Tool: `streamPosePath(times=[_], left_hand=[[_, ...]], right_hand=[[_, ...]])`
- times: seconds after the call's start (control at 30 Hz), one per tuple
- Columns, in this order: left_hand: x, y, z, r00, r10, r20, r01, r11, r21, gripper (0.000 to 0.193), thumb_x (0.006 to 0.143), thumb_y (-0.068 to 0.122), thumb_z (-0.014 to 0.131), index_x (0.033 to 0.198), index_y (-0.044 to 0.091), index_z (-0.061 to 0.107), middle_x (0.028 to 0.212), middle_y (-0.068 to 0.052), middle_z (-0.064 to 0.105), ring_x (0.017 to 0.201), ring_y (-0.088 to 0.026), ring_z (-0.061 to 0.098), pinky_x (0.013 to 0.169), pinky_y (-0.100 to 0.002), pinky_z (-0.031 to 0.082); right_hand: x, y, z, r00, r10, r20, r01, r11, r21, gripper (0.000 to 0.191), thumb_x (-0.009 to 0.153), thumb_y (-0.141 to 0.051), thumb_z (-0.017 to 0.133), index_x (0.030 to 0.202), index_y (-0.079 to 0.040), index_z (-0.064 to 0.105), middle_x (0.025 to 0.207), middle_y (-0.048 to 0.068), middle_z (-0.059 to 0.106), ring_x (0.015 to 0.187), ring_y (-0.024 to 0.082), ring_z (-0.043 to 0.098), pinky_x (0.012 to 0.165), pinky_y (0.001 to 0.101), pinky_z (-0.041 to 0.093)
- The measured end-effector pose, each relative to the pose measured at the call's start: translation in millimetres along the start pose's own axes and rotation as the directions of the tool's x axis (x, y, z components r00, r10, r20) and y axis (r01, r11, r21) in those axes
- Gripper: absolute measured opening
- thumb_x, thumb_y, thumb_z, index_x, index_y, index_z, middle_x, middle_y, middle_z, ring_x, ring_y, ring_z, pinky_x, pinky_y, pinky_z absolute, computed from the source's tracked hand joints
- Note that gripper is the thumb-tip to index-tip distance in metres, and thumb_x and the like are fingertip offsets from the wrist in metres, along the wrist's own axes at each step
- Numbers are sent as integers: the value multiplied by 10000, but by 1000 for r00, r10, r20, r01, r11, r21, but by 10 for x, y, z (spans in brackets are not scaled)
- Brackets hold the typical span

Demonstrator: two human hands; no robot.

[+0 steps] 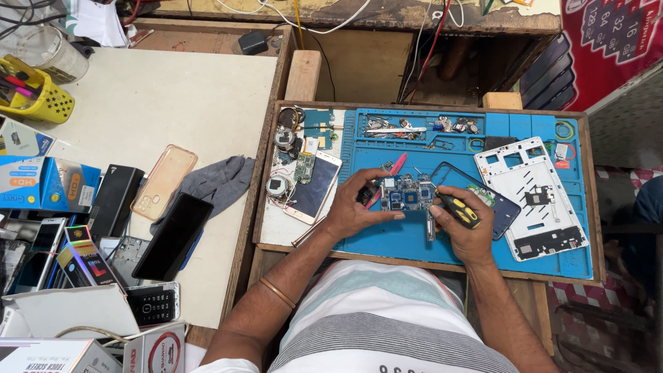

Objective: The person repairs a disassembled smartphone motherboard on a blue silicone work mat. They hold the board with one hand while using a screwdriver to unscrew and re-tighten small screws, occasionally prying at components with a pink plastic tool and repositioning the board on the mat.

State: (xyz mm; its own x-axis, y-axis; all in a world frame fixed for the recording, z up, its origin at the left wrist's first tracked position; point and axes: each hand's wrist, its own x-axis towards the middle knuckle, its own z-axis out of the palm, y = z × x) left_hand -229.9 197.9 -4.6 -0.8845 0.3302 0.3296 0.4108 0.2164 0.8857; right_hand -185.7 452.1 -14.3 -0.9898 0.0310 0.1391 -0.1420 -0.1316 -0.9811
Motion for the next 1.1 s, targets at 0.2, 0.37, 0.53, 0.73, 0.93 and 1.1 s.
streamPosePath(times=[0.2,0.37,0.53,0.73,0.93,1.1], left_hand=[[-5,-33,11,998,30,-52,-29,999,23,798,696,385,966,1358,151,585,1248,-73,673,1083,-181,693,913,-340,607],[4,-44,23,998,43,-39,-42,998,45,798,690,400,964,1349,147,593,1269,-78,665,1094,-186,700,914,-345,617],[18,-37,21,998,55,-29,-53,997,51,790,689,403,967,1336,144,596,1279,-85,664,1121,-205,701,931,-357,612],[17,-20,18,999,33,-16,-32,998,57,781,681,414,965,1319,150,600,1265,-77,671,1107,-197,706,920,-350,613],[21,-12,20,998,52,-19,-51,998,45,767,688,407,965,1316,154,604,1261,-74,675,1098,-195,706,907,-345,613],[19,-9,27,999,41,-22,-40,998,48,773,684,411,966,1316,160,597,1246,-70,672,1073,-187,707,896,-340,615]], right_hand=[[11,30,-20,999,16,39,-14,999,-50,359,928,-153,767,1233,18,686,964,113,731,768,118,687,647,242,575],[25,31,-20,993,-18,116,26,998,-66,351,924,-191,764,1192,22,685,1038,134,753,934,178,753,796,283,635],[36,3,-16,992,19,123,-10,997,-72,341,919,-169,761,1193,24,693,1024,152,760,924,197,759,756,290,634],[34,-3,-19,992,32,121,-25,998,-65,331,918,-157,756,1184,29,692,1003,146,755,903,189,756,709,282,638],[34,9,-21,991,47,124,-41,998,-51,332,917,-157,758,1183,31,696,982,148,757,868,185,753,685,285,638],[29,9,-27,992,36,118,-28,997,-67,328,913,-159,757,1177,26,693,996,136,752,894,176,755,695,275,636]])
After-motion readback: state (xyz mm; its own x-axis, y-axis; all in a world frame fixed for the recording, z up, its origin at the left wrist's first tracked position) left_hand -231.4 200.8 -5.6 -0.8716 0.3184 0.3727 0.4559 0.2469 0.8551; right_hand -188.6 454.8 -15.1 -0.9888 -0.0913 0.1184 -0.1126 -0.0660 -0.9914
